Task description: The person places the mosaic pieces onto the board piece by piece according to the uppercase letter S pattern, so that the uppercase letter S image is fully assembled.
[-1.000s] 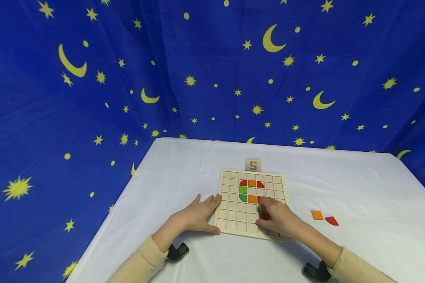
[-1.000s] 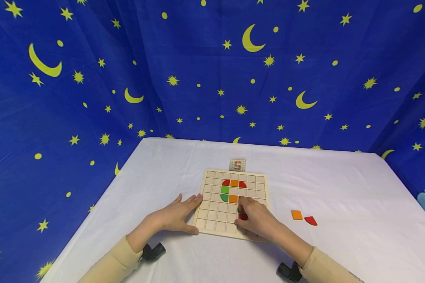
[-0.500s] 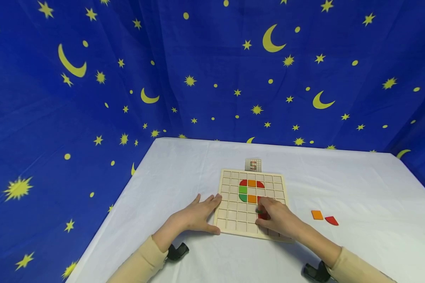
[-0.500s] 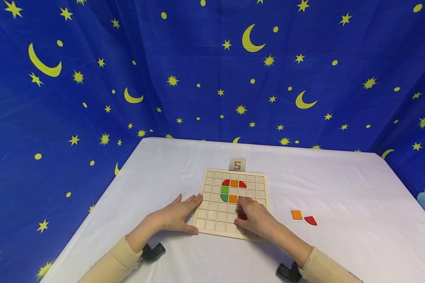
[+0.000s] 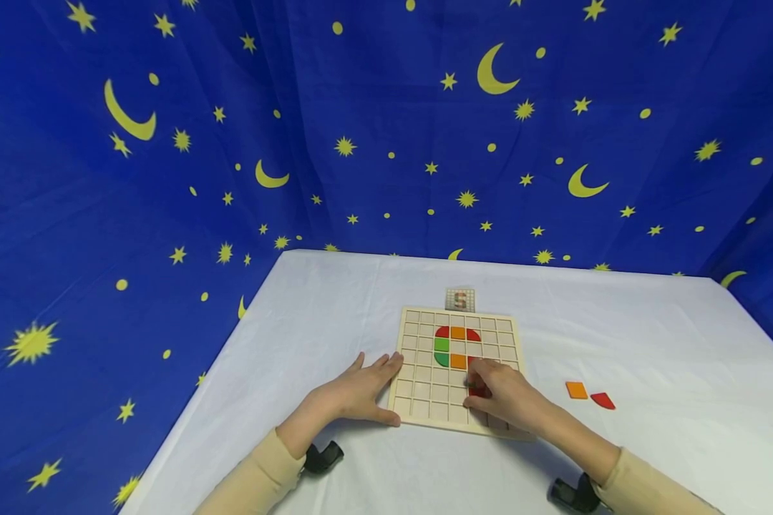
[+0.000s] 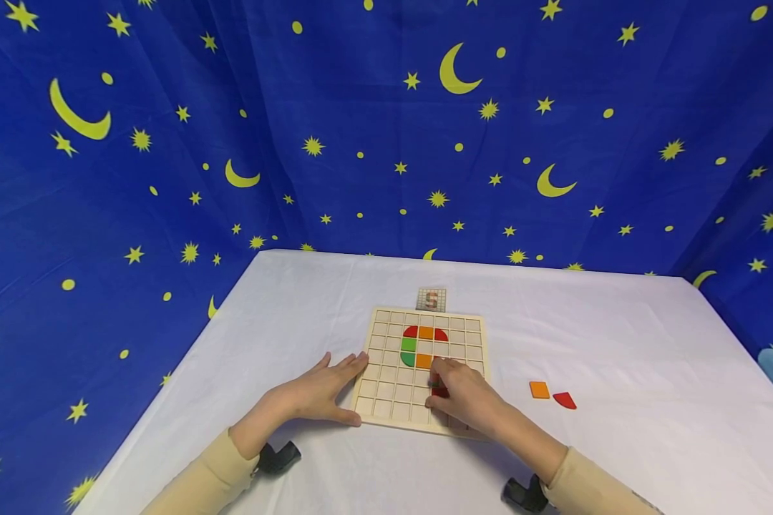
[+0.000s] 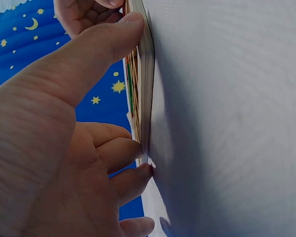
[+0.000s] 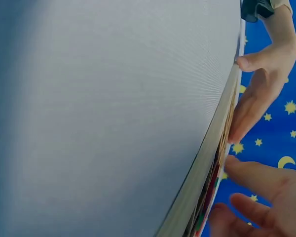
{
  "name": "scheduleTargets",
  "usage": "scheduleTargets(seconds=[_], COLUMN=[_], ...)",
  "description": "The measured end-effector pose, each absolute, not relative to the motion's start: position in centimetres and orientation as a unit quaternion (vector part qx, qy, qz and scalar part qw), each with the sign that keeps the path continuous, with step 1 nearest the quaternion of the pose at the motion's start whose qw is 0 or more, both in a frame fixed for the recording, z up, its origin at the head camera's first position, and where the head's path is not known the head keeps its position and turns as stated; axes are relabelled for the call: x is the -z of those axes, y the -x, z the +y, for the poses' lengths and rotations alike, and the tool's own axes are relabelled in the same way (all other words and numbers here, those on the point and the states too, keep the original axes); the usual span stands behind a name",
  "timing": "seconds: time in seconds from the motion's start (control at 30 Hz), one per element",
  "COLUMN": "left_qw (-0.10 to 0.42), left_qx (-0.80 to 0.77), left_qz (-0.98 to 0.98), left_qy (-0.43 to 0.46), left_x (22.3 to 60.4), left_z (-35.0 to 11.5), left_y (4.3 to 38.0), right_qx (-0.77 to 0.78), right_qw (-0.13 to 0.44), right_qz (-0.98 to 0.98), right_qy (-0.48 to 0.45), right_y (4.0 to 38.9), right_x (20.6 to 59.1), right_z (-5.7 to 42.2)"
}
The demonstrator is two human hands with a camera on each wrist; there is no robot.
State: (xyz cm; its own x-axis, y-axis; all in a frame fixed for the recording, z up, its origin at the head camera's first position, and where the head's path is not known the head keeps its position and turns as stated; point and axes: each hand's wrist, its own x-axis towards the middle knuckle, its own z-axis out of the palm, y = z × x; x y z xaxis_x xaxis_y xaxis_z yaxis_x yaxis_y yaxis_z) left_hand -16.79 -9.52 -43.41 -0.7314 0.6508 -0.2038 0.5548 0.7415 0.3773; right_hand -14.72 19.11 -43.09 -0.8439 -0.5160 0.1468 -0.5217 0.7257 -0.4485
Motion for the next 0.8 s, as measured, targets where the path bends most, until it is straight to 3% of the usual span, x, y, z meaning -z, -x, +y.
scheduleTargets(seconds=[0.37,0.8], left_qw=[0.163,0.172], left_qx=[-0.147,-0.155], left_qz=[0.919,0.916], left_qy=[-0.326,-0.327], left_x=[43.3,43.3], left_z=[-9.5,-9.5], left_y=[16.8,16.9], right_qx=[-0.262,-0.221], right_qw=[0.041,0.114], right_qz=[-0.931,-0.951], right_qy=[-0.251,-0.185], right_y=[15.1,14.5], right_x=[39.2,36.6], right_z=[20.7,27.6])
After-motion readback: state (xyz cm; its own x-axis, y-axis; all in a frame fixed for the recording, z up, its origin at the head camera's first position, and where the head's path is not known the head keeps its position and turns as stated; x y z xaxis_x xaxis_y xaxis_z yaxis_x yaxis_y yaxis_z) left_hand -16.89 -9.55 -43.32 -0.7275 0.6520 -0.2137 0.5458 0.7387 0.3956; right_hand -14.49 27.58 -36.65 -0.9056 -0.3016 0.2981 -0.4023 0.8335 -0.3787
